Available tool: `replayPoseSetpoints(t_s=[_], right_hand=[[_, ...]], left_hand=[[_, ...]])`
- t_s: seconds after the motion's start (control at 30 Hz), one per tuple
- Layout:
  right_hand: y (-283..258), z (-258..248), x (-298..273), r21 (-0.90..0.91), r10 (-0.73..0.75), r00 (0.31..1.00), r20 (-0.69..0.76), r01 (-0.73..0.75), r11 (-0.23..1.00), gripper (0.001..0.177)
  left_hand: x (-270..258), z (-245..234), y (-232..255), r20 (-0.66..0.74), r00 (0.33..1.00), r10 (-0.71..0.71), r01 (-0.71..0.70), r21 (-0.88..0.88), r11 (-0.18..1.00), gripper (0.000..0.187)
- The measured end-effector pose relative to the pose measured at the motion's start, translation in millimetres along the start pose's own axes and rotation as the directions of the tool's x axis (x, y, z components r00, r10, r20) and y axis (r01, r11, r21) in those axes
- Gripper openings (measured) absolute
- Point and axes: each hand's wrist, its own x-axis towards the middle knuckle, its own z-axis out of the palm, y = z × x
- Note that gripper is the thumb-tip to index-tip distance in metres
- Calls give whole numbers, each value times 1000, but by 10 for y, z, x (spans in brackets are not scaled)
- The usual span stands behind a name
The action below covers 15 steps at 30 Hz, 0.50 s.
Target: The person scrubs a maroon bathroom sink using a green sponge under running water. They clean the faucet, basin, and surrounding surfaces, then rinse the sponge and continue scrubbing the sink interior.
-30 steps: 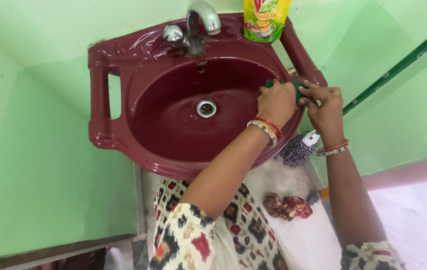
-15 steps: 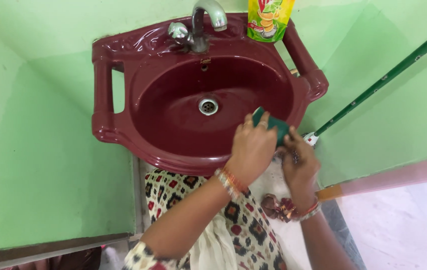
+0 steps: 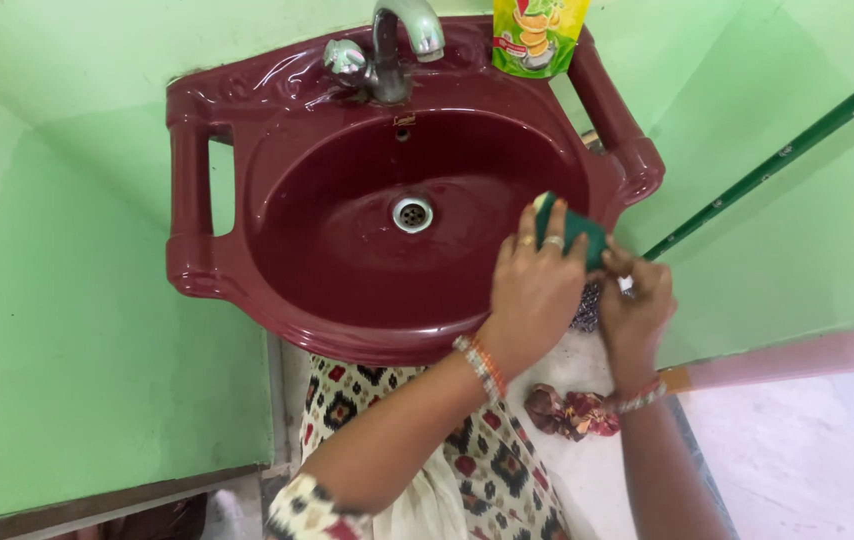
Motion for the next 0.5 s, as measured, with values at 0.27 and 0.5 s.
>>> replayPoseSetpoints(t_s=[0.27,0.5], right_hand=[[417,107,758,-32,-265,964,25,265,964,23],[291,104,516,-76,-53,998,42,56,996,24]], left_hand=[[875,601,-154,163,981,-102,78,150,986,21],[648,433,-121,136,989,-66,49,122,991,24]])
